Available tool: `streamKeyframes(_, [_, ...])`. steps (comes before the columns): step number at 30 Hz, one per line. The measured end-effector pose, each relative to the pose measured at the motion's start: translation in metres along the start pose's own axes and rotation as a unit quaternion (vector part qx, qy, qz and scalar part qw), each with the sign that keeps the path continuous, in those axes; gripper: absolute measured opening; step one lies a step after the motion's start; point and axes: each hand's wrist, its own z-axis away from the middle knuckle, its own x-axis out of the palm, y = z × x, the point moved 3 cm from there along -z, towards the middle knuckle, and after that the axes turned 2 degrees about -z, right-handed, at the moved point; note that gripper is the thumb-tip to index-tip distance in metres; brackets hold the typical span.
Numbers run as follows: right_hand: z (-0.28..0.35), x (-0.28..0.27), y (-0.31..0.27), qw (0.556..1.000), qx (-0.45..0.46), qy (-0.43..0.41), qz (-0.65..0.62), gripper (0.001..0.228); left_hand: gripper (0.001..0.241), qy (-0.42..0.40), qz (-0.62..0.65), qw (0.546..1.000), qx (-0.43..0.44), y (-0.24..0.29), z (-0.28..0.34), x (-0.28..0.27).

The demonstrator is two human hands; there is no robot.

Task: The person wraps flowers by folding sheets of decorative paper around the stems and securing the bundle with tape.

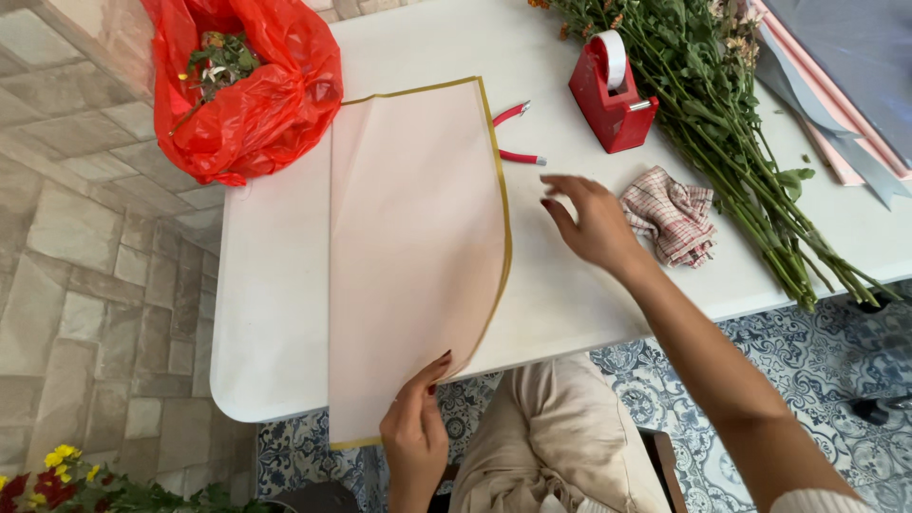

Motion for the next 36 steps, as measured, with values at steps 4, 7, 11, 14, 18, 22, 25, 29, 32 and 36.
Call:
streamKeyframes(4, [-0.078,0.073,0.081,0.986,0.002,-0.059,0.156,0.045,0.037,0.06,0.0,0.997,-0.052,-0.008,0.005,-0.009])
streamKeyframes(7, [-0.104,0.109,0.112,0.951,-0.055,-0.031,0.302,0.02,0.036,0.146,-0.064,0.985,-0.071,-0.019,0.01,-0.013])
streamKeyframes(11, [-0.101,0.114,0.115,0.946,-0.104,-0.065,0.299,0.016,0.038,0.15,-0.056,0.987,0.0,-0.006,-0.003,-0.02])
streamKeyframes(14, [-0.081,0.08,0.091,0.956,-0.079,-0.065,0.276,0.019,0.032,0.12,-0.03,0.987,0.098,-0.002,-0.008,-0.024])
streamKeyframes(18, [-0.023,-0.008,0.059,0.961,-0.024,-0.014,0.275,0.023,0.032,0.091,-0.052,0.971,0.214,-0.003,-0.005,-0.025])
streamKeyframes(22, [0.044,-0.083,0.017,0.95,0.074,-0.043,0.302,0.029,0.03,0.039,-0.086,0.97,0.224,0.006,-0.001,-0.025])
streamKeyframes(25, [0.088,-0.096,0.038,0.933,0.086,-0.057,0.346,0.019,0.016,0.018,-0.104,0.958,0.267,0.015,0.006,-0.021])
streamKeyframes(29, [0.115,-0.085,0.075,0.917,0.091,-0.035,0.387,0.016,0.007,-0.01,-0.103,0.955,0.278,0.027,0.02,-0.022])
streamKeyframes(32, [0.112,-0.082,0.069,0.917,0.089,-0.013,0.388,0.019,0.011,-0.013,-0.065,0.954,0.291,0.031,0.026,-0.028])
streamKeyframes(36, [0.083,-0.074,-0.011,0.984,-0.01,0.023,0.176,0.041,0.028,0.042,0.052,0.97,0.232,0.03,0.025,-0.038])
